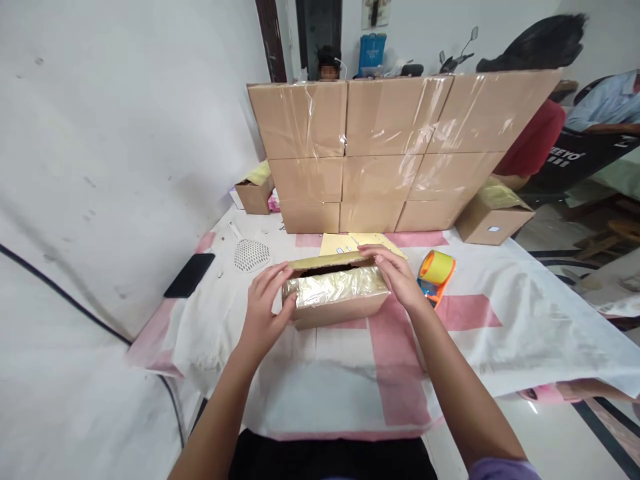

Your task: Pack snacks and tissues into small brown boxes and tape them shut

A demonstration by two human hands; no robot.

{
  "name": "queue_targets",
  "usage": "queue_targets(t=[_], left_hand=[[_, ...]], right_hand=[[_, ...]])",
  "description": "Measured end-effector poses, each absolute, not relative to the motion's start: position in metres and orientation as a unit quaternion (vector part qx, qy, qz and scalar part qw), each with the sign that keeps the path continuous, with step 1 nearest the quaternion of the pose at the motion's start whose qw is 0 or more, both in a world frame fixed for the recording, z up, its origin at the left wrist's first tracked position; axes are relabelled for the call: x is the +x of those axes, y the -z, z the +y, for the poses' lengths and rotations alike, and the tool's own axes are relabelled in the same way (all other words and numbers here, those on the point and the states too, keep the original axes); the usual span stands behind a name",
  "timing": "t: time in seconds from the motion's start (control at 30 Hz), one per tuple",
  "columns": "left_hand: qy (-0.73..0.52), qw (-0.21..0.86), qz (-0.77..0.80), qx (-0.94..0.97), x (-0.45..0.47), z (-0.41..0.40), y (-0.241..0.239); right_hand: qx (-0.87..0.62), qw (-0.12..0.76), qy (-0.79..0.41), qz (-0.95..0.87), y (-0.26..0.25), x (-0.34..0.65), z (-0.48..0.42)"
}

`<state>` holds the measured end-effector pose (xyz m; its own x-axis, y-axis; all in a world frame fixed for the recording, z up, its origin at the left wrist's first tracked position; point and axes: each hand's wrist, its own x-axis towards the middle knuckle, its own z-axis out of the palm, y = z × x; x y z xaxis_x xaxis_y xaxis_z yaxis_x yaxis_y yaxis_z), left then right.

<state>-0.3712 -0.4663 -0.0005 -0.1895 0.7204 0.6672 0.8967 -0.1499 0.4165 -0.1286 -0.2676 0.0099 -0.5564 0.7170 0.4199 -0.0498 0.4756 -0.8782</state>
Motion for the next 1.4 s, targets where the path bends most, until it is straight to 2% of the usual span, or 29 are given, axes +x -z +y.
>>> queue_targets(t=[0.13, 0.23, 0.3, 0.37, 0.4, 0.47, 0.57, 0.63, 0.87, 0.97, 1.07, 1.2, 1.4], left_hand=[[0.264, 0.112, -0.652, -0.702, -0.360, -0.460, -0.013], [0.196, 0.118, -0.666, -0.711, -0.346, -0.453, -0.018], [0.162, 0.124, -0.685, -0.700, -0.338, -0.447, -0.020], [0.130, 0.120, -0.702, -0.690, -0.333, -0.440, -0.024], [0.116, 0.116, -0.708, -0.687, -0.332, -0.437, -0.026], [0.092, 0.106, -0.712, -0.688, -0.332, -0.432, -0.030], [0.073, 0.096, -0.709, -0.695, -0.334, -0.426, -0.034], [0.074, 0.090, -0.708, -0.696, -0.335, -0.423, -0.035], [0.122, 0.078, -0.738, -0.659, -0.348, -0.412, -0.027], [0.153, 0.093, -0.730, -0.660, -0.348, -0.411, -0.025], [0.245, 0.096, -0.696, -0.668, -0.323, -0.422, -0.017], [0.357, -0.051, -0.591, -0.722, -0.266, -0.448, 0.005], [0.468, -0.227, -0.584, -0.623, -0.228, -0.464, 0.029]], right_hand=[[-0.196, 0.389, -0.390, -0.811, -0.006, -0.130, -0.273], [-0.215, 0.383, -0.326, -0.837, 0.000, -0.120, -0.281], [-0.280, 0.466, -0.223, -0.809, 0.008, -0.101, -0.281], [-0.399, 0.589, -0.116, -0.693, 0.020, -0.073, -0.271], [-0.458, 0.635, -0.099, -0.615, 0.027, -0.058, -0.262], [-0.536, 0.665, -0.183, -0.486, 0.042, -0.030, -0.240], [-0.517, 0.606, -0.437, -0.417, 0.062, -0.008, -0.209], [-0.480, 0.565, -0.517, -0.428, 0.069, -0.008, -0.201], [-0.421, 0.506, -0.530, -0.535, 0.073, -0.022, -0.234], [-0.399, 0.519, -0.530, -0.540, 0.067, -0.028, -0.273], [-0.363, 0.549, -0.527, -0.537, 0.054, -0.045, -0.325], [-0.312, 0.559, -0.530, -0.557, 0.041, -0.073, -0.377], [-0.312, 0.569, -0.448, -0.615, 0.053, -0.086, -0.390]])
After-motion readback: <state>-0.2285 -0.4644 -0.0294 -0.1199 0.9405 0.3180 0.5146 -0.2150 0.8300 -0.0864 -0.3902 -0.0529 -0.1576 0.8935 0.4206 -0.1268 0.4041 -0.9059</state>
